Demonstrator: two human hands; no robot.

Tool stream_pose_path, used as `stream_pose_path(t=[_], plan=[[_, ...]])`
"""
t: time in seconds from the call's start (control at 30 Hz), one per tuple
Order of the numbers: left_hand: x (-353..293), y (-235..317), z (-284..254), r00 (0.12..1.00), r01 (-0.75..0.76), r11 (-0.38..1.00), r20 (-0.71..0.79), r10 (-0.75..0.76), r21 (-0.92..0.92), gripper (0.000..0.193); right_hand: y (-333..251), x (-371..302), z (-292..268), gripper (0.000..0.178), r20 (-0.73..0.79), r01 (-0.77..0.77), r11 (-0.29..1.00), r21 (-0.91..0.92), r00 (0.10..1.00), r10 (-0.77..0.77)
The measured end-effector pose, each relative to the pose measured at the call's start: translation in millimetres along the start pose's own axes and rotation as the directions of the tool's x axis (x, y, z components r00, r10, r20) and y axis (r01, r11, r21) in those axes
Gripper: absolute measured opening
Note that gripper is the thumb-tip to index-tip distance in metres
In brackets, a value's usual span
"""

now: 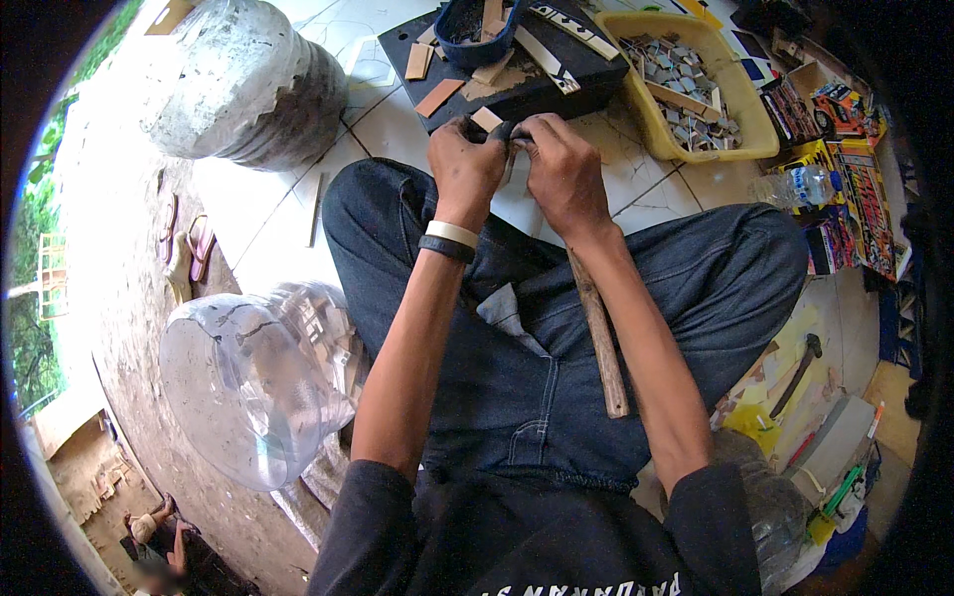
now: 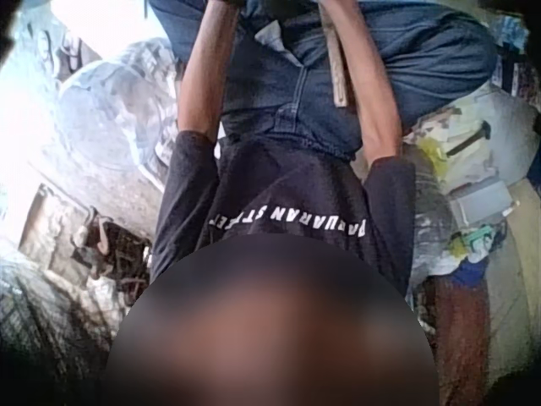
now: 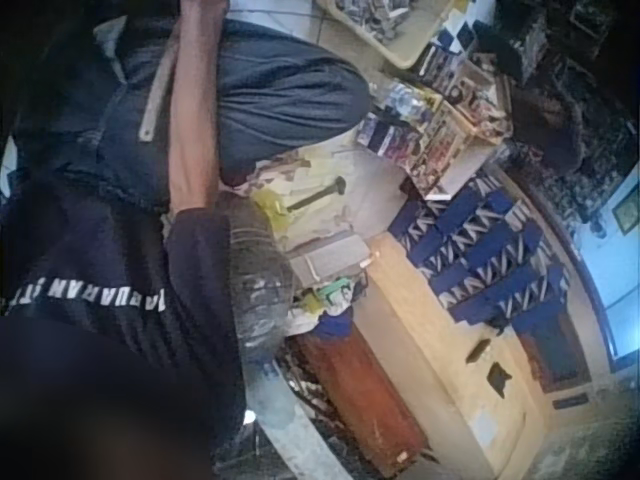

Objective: The person sits on the floor and repeatedly picks up small wooden pieces, places them on a black jig, and taps them with a hammer. They then remove the pieces and place them into a yellow bin. The process is repeated for multiple pieces.

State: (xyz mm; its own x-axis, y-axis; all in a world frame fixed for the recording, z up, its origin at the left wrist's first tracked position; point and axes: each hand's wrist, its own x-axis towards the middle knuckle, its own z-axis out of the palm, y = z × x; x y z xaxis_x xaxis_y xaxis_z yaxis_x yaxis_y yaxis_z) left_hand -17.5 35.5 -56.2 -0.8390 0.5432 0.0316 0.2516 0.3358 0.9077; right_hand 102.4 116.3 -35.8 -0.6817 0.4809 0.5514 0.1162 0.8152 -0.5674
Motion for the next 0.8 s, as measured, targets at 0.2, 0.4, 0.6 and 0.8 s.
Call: stream_pose_path(t=[0.2,0.4,0.6,0.8], plan=[[-0.5,3.0,-2.9,1.0,-0.004,0.995,0.003,0.005,-0.096,0.026,3.7,1.0,3.8,0.017,-0.024,0.011,0.999,0.043,1.0,-0.01],[0.0,-4.3,-1.0,0.998,-0.066,0.993,-0.02,0.064,-0.099,0.025,9.5,-1.9,4.6,0.023,-0.048,0.134,0.991,0.012,0.99,-0.134],[-1.2,-0.3,-2.2,1.0,-0.025,0.993,-0.022,0.022,-0.119,0.023,14.0,-0.4,0.2,0.022,-0.026,0.246,0.967,-0.058,0.968,-0.248],[3.0,5.2,-4.3,0.992,-0.122,0.992,-0.012,0.123,0.038,0.032,8.1,4.3,0.3,0.009,-0.022,-0.051,0.991,0.122,0.998,0.055]])
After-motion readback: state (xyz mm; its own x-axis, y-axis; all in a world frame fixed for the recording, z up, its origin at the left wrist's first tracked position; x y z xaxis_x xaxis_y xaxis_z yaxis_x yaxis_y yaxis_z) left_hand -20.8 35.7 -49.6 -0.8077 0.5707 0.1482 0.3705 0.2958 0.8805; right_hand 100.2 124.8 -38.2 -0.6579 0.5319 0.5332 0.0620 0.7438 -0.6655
